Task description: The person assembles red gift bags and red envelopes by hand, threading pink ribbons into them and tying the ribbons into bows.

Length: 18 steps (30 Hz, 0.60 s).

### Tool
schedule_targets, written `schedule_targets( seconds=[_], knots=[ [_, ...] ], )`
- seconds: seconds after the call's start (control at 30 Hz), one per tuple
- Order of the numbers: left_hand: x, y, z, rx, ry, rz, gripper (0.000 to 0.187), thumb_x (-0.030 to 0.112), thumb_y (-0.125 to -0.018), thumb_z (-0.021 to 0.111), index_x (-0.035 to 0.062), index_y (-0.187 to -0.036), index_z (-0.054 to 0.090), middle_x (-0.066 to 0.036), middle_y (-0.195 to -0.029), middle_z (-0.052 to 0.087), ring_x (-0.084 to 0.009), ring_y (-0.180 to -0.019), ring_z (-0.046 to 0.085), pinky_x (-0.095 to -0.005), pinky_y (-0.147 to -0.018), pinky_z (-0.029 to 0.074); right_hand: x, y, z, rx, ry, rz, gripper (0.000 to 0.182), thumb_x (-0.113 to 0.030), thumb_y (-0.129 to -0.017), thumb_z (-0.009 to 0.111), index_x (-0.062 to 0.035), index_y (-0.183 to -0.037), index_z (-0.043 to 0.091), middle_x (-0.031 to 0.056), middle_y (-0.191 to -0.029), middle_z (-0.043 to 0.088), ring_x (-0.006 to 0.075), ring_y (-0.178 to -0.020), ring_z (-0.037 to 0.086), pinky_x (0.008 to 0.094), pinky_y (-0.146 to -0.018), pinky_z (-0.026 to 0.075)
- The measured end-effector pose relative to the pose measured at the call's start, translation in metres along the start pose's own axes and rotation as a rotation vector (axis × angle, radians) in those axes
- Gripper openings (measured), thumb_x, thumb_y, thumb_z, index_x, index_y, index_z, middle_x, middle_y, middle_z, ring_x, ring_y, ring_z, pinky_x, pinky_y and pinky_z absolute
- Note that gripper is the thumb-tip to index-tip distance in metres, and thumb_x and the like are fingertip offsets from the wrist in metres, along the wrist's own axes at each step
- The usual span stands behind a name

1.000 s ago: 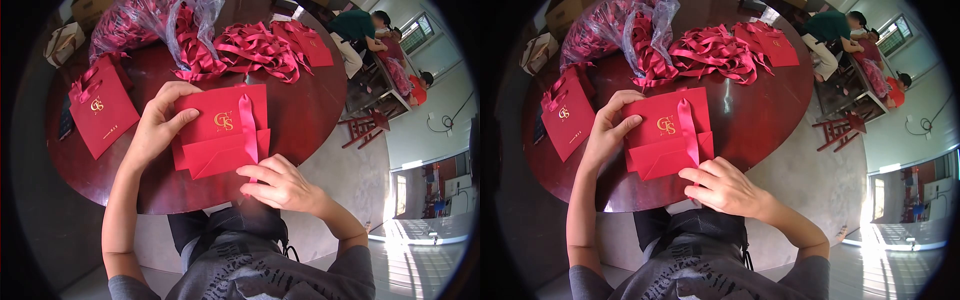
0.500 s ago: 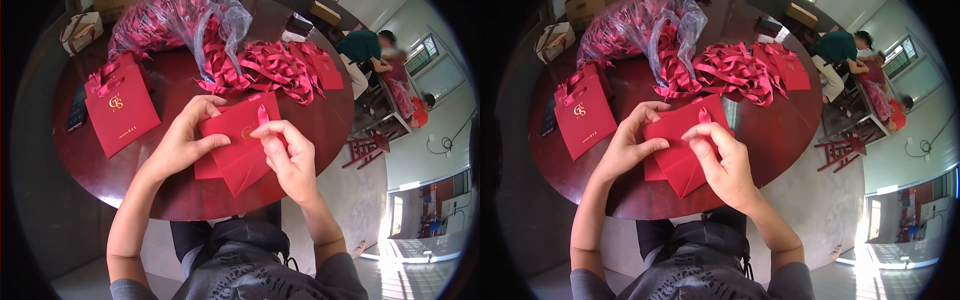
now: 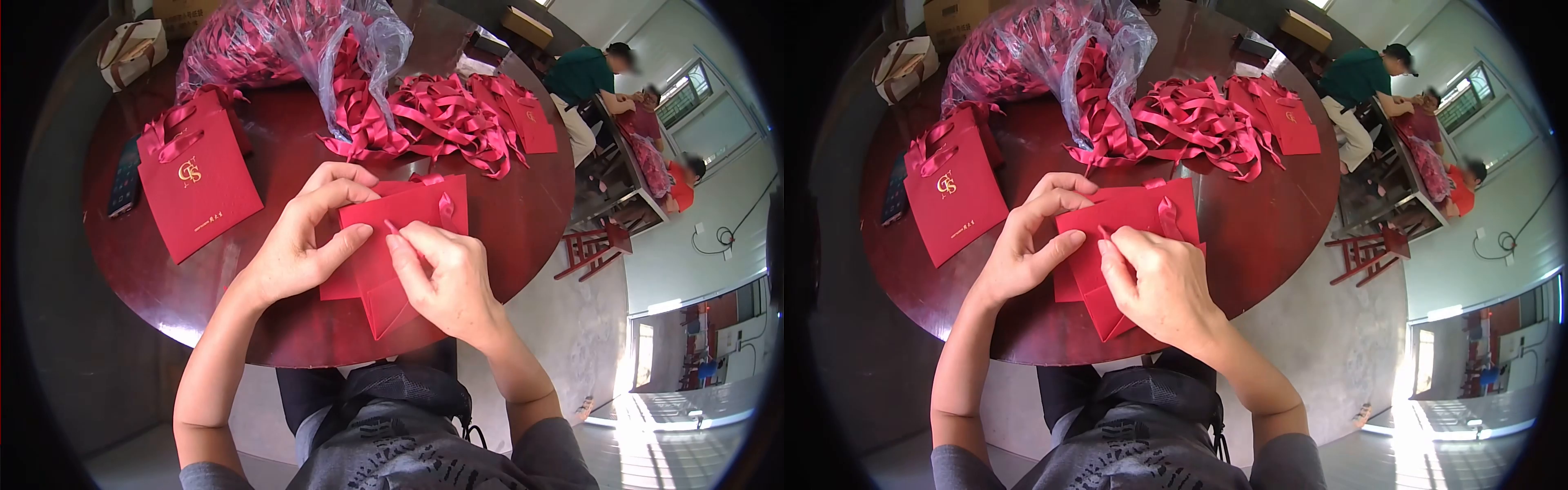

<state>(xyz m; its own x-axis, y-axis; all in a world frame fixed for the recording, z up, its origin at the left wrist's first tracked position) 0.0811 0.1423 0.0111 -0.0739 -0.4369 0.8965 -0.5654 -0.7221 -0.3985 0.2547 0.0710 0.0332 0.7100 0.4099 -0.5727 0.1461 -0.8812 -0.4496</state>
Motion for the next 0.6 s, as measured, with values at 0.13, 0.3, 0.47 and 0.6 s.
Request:
schedule_targets(
  seconds=[0.13,0.3,0.47,0.6],
  knots=[
    [0.0018,0.0009,0.0007,0.027,0.007,0.006,0.025,0.008,-0.083,0.065,-0.0005,-0.107,0.062,-0.01,-0.115,0.049,-0.0208,-0.112,0.048,-0.033,-0.097,0.038,-0.0019,-0.001,0.0015,0.02,0.005,-0.031,0.006,-0.003,-0.086,0.061,0.0019,-0.082,0.061,0.0152,-0.065,0.059,0.0261,-0.05,0.056,0.0321,-0.047,0.043],
    [0.0023,0.0014,0.0007,0.034,-0.01,0.024,0.026,0.008,-0.083,0.066,0.0001,-0.107,0.063,-0.009,-0.111,0.049,-0.0193,-0.107,0.048,-0.0319,-0.095,0.039,-0.0024,0.0004,0.0023,0.05,-0.013,-0.033,0.004,-0.001,-0.085,0.062,0.0019,-0.082,0.061,0.015,-0.064,0.058,0.026,-0.05,0.056,0.0317,-0.047,0.043],
    [0.0031,0.0017,0.001,0.033,-0.003,0.027,0.026,0.007,-0.082,0.066,0.0007,-0.107,0.064,-0.009,-0.106,0.051,-0.0192,-0.104,0.049,-0.0315,-0.093,0.039,-0.0038,0.0021,0.0018,0.069,0.002,-0.039,0.006,-0.001,-0.086,0.061,0.0026,-0.081,0.06,0.0147,-0.063,0.057,0.0248,-0.049,0.055,0.0313,-0.046,0.042],
    [0.0032,0.002,0.0021,0.046,0.018,0.019,0.025,0.007,-0.082,0.066,0.0013,-0.106,0.065,-0.008,-0.105,0.052,-0.0194,-0.103,0.05,-0.0314,-0.093,0.039,-0.0044,0.003,0.0006,0.063,-0.003,0.007,0.007,-0.001,-0.087,0.061,0.0031,-0.081,0.059,0.0137,-0.062,0.056,0.0209,-0.048,0.053,0.0304,-0.046,0.041]
  ],
)
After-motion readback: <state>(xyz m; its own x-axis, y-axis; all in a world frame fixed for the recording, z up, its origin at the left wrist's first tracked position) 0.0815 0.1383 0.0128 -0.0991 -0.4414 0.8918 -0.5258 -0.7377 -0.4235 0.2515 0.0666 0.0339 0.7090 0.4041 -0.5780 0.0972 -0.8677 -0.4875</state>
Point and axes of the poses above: each hand's wrist, its own y-axis away from the middle knuckle, its own z-axis out of the palm, x = y × z, the point moved 1 cm from there along -y, towards the middle knuckle
